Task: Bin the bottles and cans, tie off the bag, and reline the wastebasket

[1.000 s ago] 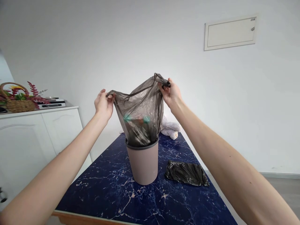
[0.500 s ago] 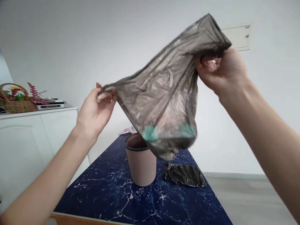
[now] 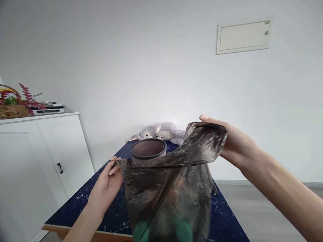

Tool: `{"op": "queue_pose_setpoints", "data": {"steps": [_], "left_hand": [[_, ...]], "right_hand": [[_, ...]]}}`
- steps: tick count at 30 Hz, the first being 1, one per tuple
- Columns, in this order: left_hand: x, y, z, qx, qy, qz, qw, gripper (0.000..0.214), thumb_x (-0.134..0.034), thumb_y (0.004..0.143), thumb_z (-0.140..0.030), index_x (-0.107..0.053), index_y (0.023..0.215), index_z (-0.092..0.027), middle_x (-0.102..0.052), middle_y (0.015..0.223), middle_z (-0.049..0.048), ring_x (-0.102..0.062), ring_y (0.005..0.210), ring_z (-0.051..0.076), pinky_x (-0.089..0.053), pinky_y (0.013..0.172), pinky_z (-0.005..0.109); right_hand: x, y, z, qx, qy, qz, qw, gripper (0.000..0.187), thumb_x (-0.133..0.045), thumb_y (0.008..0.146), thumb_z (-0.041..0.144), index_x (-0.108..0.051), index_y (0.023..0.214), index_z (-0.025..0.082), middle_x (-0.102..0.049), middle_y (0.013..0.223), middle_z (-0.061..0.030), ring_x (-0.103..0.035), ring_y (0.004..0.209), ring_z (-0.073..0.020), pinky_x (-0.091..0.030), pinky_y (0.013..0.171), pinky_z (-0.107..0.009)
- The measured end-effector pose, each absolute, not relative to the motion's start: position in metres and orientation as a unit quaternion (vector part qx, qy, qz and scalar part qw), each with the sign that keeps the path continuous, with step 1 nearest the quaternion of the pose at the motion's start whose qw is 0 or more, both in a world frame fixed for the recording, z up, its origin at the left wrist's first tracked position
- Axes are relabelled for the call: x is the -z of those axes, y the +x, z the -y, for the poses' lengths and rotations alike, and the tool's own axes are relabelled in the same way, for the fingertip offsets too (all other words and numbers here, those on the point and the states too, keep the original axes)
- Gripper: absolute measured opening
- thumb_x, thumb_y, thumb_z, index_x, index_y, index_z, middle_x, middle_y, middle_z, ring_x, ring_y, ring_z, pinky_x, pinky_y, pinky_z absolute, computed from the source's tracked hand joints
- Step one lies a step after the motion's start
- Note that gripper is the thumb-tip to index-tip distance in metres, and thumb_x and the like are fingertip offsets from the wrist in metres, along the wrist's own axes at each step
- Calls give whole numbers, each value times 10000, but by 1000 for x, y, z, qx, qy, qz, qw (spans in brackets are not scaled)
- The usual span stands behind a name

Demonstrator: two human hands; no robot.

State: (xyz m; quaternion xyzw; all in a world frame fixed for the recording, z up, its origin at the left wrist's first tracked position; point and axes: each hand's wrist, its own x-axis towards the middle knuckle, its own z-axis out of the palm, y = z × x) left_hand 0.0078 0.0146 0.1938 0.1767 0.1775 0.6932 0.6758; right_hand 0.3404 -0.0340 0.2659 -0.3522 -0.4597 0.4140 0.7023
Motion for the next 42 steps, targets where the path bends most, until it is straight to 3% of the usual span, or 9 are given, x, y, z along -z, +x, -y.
{"op": "queue_pose_setpoints", "data": {"steps": [5,14,21,24,27,31,36,39,42], "left_hand": [[-199,-13,-50,-737,209,-145,626,300,-459,1019,24,-557,803,-159,-446,624,-81,-418,433,10,-508,580,118],[-164,-40,-85,-739,253,-211,588,227,-617,886,16,-565,805,-190,-332,545,-125,-423,469,46,-608,792,231],[-141,-63,-68,-740,281,-314,524,225,-801,754,-72,-662,898,-174,-648,763,-51,-639,666,82,-533,679,164],[-139,-70,-53,-727,319,-382,473,244,-854,768,-140,-726,973,-169,-712,813,-22,-681,714,89,-499,639,134],[-146,-69,-40,-719,313,-374,495,182,-778,848,-106,-684,974,-198,-733,838,9,-749,818,162,-578,740,211],[-156,-57,-30,-711,274,-321,562,152,-621,940,-37,-614,933,-188,-546,659,-54,-598,553,94,-592,674,225],[-155,-42,-19,-691,383,-272,549,125,-761,874,-144,-655,934,-171,-444,714,-66,-339,498,57,-364,451,168],[-158,-26,-5,-647,523,-305,464,296,-876,797,-254,-735,1053,-200,-504,762,-33,-470,643,111,-447,602,187],[-167,1,10,-577,645,-318,386,748,-1015,559,-201,-754,1258,-254,-572,836,-7,-547,796,184,-484,736,228]], "right_hand": [[-249,324,26,-512,-345,407,673,288,-941,641,158,-720,809,236,-691,787,35,-639,696,-118,-591,602,-177],[-184,357,17,-469,-438,445,624,263,-882,823,357,-833,1064,262,-784,1172,-50,-699,1072,-214,-636,853,-221],[-159,371,41,-424,-481,452,620,415,-889,813,520,-808,1156,301,-794,1190,-50,-714,1115,-240,-656,845,-233],[-155,369,55,-390,-510,447,623,498,-941,767,485,-777,1204,312,-792,1220,-58,-735,1109,-245,-643,714,-184],[-151,363,61,-419,-482,398,658,457,-938,765,426,-771,1173,309,-765,1319,-70,-707,1260,-292,-680,775,-236],[-146,353,55,-497,-386,283,724,413,-932,720,312,-760,1095,289,-809,1060,-34,-785,1050,-231,-699,875,-264],[-153,332,45,-529,-285,276,750,284,-889,784,230,-702,989,295,-666,742,69,-765,811,-133,-663,972,-220],[-170,313,45,-528,-298,301,736,279,-886,797,247,-696,999,281,-695,784,46,-787,877,-172,-683,921,-259],[-190,291,49,-526,-320,350,706,266,-885,813,281,-703,1007,273,-745,851,9,-797,922,-219,-686,846,-288]]}}
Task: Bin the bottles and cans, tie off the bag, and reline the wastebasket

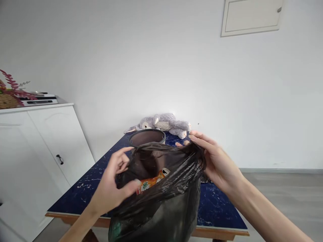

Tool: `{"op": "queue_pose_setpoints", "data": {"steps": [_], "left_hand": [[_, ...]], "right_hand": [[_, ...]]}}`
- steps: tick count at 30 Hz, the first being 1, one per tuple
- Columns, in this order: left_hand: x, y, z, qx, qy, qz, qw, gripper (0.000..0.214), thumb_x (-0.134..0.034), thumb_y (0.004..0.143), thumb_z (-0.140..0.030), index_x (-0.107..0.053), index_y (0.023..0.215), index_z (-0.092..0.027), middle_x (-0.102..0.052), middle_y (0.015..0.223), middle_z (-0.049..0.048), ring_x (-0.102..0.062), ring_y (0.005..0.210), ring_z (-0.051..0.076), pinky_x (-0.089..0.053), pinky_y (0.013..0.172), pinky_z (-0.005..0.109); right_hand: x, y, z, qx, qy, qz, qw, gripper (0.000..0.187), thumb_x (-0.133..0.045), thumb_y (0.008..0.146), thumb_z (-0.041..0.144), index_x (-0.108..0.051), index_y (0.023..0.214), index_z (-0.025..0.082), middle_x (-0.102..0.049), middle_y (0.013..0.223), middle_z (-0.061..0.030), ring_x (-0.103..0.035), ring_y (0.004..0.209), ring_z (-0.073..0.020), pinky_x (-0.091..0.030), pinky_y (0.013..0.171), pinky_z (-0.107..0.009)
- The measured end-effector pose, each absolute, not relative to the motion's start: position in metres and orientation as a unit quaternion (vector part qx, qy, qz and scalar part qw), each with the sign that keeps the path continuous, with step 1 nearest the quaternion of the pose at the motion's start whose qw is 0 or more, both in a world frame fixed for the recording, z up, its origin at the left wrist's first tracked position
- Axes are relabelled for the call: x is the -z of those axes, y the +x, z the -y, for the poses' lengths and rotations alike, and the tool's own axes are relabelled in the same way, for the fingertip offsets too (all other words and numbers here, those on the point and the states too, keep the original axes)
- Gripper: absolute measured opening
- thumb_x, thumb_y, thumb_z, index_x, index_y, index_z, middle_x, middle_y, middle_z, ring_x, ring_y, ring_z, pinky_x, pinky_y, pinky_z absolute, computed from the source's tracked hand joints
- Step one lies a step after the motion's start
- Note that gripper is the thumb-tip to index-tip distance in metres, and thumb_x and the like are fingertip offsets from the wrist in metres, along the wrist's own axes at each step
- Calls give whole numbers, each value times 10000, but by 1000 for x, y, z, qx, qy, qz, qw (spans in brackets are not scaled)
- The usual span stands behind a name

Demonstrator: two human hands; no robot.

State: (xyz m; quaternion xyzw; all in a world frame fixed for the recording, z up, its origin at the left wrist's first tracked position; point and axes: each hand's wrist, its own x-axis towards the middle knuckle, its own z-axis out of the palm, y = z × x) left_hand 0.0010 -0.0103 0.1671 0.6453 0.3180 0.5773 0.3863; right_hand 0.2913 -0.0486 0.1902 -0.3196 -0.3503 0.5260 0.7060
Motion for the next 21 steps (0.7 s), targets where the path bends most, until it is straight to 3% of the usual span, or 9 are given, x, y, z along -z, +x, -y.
{"op": "queue_pose_setpoints", "data": {"steps": [2,4,6,9,11,13,17,19,21], "left_hand": [[-173,23,16,-530,703,-310,359,1055,-1062,420,-210,-691,1404,-294,-604,895,2,-552,822,216,-492,767,266],[-177,46,15,-485,751,-306,328,1197,-1078,391,-290,-617,1495,-312,-633,956,14,-569,834,232,-501,793,296],[-178,65,9,-444,793,-303,287,979,-1037,532,-386,-660,1431,-296,-646,924,11,-580,801,223,-498,782,304],[-177,79,-4,-420,820,-306,238,194,-792,868,-364,-784,995,-219,-591,714,-13,-499,646,162,-429,657,269],[-175,78,-10,-428,815,-310,239,216,-657,963,-321,-744,823,-182,-577,671,-9,-465,620,141,-390,614,254],[-174,71,-14,-438,803,-310,260,278,-623,998,-358,-731,827,-167,-614,711,3,-504,671,150,-403,625,245],[-177,64,-12,-441,795,-298,291,316,-623,1008,-411,-720,838,-164,-655,754,19,-543,718,169,-427,647,247],[-181,65,-9,-434,806,-281,289,285,-634,992,-367,-715,810,-164,-653,747,22,-530,693,164,-420,635,252],[-184,64,-6,-437,814,-268,274,250,-642,976,-320,-716,792,-167,-634,732,20,-502,666,155,-400,619,253]], "right_hand": [[-202,276,50,-530,-328,383,682,251,-879,833,317,-707,1010,272,-773,913,-13,-791,934,-225,-668,817,-286],[-210,261,49,-529,-333,422,657,247,-874,849,360,-712,1013,273,-789,993,-27,-774,946,-216,-642,800,-277],[-216,250,47,-503,-346,474,635,248,-869,856,405,-719,1001,270,-785,1075,-35,-747,991,-217,-614,819,-285],[-219,245,46,-423,-371,566,602,270,-825,897,491,-736,1034,276,-766,1124,-43,-704,1092,-243,-571,953,-357],[-216,253,45,-379,-370,612,587,317,-770,941,544,-731,1134,295,-757,1149,-53,-686,1159,-259,-534,1051,-416],[-209,266,44,-357,-339,636,594,431,-755,948,567,-677,1299,328,-737,1255,-65,-649,1273,-278,-490,1141,-471],[-186,279,36,-353,-303,691,553,943,-947,774,434,-470,1587,392,-572,1584,-55,-478,1510,-316,-352,1285,-542],[-177,271,32,-357,-321,716,506,890,-950,770,379,-542,1561,370,-583,1585,-45,-507,1488,-332,-387,1271,-536],[-172,259,29,-352,-329,727,490,584,-860,870,411,-695,1425,332,-686,1468,-38,-606,1382,-341,-467,1211,-508]]}}
